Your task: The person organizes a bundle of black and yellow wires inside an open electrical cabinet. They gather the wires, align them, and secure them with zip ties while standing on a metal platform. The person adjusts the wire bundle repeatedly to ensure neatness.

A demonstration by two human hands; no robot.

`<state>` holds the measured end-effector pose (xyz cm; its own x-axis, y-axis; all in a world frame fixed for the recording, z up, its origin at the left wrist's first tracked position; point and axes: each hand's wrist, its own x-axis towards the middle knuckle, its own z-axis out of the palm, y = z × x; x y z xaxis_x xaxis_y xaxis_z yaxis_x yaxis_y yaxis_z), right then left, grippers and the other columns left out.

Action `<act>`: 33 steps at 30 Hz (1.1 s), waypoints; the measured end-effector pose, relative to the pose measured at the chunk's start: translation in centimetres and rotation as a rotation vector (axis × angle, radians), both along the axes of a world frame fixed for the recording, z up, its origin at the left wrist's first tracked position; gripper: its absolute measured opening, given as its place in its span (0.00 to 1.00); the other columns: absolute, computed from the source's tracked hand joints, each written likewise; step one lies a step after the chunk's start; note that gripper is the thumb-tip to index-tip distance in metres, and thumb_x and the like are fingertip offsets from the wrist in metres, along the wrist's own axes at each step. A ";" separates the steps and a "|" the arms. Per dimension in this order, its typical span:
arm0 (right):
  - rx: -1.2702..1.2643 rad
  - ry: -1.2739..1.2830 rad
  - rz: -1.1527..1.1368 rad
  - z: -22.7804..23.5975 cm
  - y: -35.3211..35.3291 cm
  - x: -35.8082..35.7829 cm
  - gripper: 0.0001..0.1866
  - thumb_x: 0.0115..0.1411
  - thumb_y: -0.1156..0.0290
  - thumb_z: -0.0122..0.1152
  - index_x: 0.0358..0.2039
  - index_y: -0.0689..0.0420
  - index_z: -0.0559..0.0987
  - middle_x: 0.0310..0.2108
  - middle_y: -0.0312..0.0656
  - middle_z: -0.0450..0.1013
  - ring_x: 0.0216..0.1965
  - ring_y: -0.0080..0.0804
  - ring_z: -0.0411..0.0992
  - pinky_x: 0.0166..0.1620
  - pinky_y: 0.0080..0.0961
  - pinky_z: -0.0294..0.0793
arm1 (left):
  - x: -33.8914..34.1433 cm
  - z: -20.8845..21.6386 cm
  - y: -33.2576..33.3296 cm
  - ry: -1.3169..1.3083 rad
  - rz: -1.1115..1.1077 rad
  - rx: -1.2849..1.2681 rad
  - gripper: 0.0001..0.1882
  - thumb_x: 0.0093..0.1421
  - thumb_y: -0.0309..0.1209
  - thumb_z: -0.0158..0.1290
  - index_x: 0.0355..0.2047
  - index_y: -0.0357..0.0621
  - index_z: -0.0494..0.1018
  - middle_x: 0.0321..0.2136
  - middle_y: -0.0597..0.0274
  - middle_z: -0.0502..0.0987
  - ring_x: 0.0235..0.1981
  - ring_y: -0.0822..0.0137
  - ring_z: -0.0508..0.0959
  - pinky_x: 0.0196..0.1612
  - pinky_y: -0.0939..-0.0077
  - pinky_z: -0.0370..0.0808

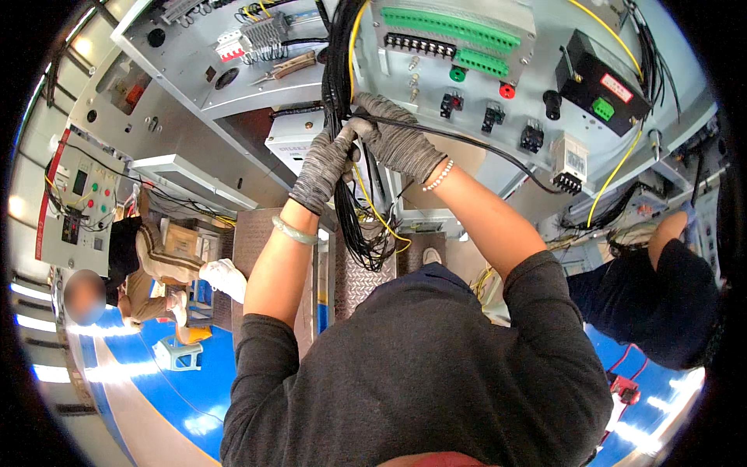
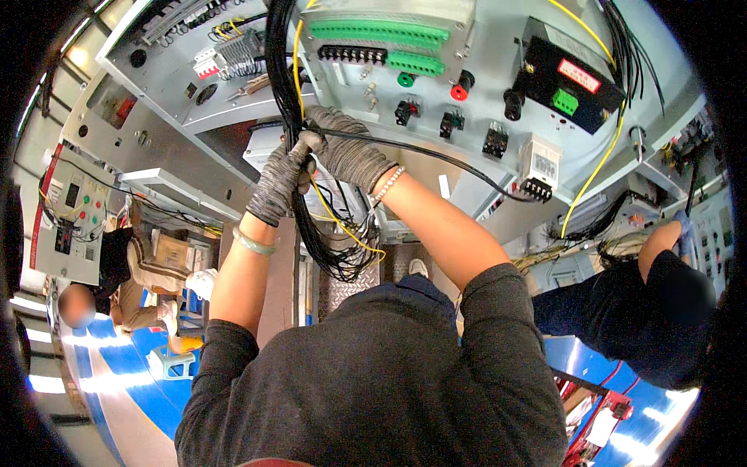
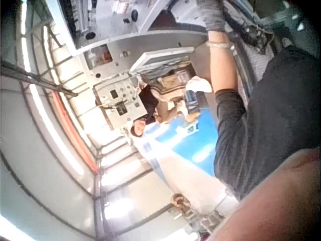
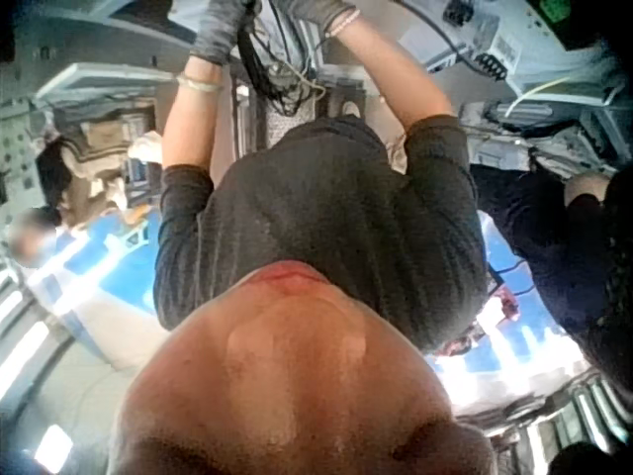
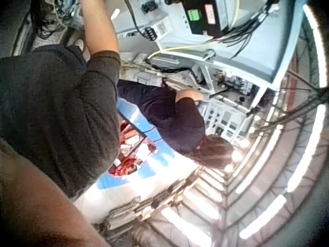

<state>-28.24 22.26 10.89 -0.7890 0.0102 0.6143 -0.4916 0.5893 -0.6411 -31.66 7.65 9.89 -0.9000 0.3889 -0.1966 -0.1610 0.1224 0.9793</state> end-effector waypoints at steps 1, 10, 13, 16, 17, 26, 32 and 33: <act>0.010 -0.013 0.016 0.5 -0.1 -0.4 0.16 0.55 0.62 0.50 0.40 0.59 0.73 0.36 0.51 0.72 0.39 0.49 0.70 0.44 0.38 0.69 | -0.4 -0.6 -0.1 -0.009 0.021 -0.004 0.17 0.57 0.49 0.51 0.30 0.51 0.65 0.12 0.71 0.65 0.08 0.79 0.59 0.10 0.82 0.56; 0.344 0.118 0.064 1.9 -0.8 -4.1 0.20 0.54 0.54 0.49 0.35 0.58 0.75 0.36 0.57 0.70 0.41 0.52 0.68 0.44 0.41 0.67 | -3.9 -5.7 -1.0 0.023 -0.074 0.188 0.20 0.60 0.50 0.43 0.33 0.45 0.64 0.12 0.67 0.64 0.08 0.73 0.63 0.10 0.77 0.63; 0.252 -0.242 0.087 4.7 -1.4 -3.5 0.26 0.54 0.47 0.48 0.34 0.61 0.76 0.28 0.58 0.72 0.35 0.52 0.71 0.42 0.40 0.69 | -1.2 -1.6 0.2 0.032 0.034 -0.148 0.15 0.62 0.42 0.43 0.40 0.44 0.65 0.12 0.67 0.65 0.08 0.74 0.64 0.10 0.80 0.64; 0.158 -0.327 -0.007 5.3 -2.8 -5.5 0.25 0.54 0.48 0.52 0.29 0.63 0.76 0.24 0.53 0.73 0.33 0.49 0.73 0.40 0.36 0.71 | -2.4 -3.8 -0.4 0.160 -0.018 -0.194 0.23 0.57 0.40 0.50 0.47 0.37 0.65 0.43 0.52 0.72 0.49 0.59 0.69 0.53 0.71 0.63; 0.188 -0.332 -0.091 5.2 -2.7 -6.3 0.27 0.54 0.46 0.51 0.30 0.62 0.76 0.25 0.54 0.73 0.33 0.50 0.73 0.40 0.36 0.71 | -0.9 -0.9 0.4 0.127 -0.009 -0.202 0.22 0.58 0.39 0.48 0.47 0.36 0.66 0.43 0.50 0.73 0.48 0.57 0.71 0.51 0.70 0.65; 0.422 -0.585 -0.236 8.0 -4.1 -8.1 0.33 0.56 0.44 0.41 0.37 0.65 0.77 0.38 0.58 0.73 0.44 0.48 0.71 0.51 0.37 0.66 | -1.9 -2.5 -0.3 0.519 0.038 -0.449 0.21 0.60 0.40 0.43 0.44 0.34 0.66 0.35 0.37 0.73 0.39 0.44 0.74 0.43 0.58 0.69; 0.360 -0.477 -0.230 6.1 -2.4 -8.4 0.33 0.55 0.42 0.45 0.39 0.64 0.76 0.37 0.59 0.73 0.43 0.50 0.71 0.49 0.37 0.67 | 0.0 1.7 -1.0 0.238 -0.056 -0.392 0.21 0.58 0.42 0.48 0.43 0.37 0.68 0.24 0.51 0.77 0.27 0.62 0.78 0.36 0.68 0.73; 0.345 -0.452 -0.203 6.0 -2.1 -8.7 0.32 0.55 0.42 0.45 0.39 0.62 0.76 0.35 0.58 0.74 0.42 0.50 0.72 0.49 0.37 0.67 | 0.1 2.0 -1.1 0.282 -0.076 -0.398 0.20 0.58 0.42 0.48 0.42 0.37 0.69 0.23 0.52 0.77 0.26 0.63 0.78 0.36 0.68 0.73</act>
<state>-36.89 20.20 16.85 -0.9758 0.0479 0.2131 -0.0706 0.8540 -0.5154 -31.53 6.57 11.91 -0.9116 0.3996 -0.0961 0.1273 0.4968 0.8585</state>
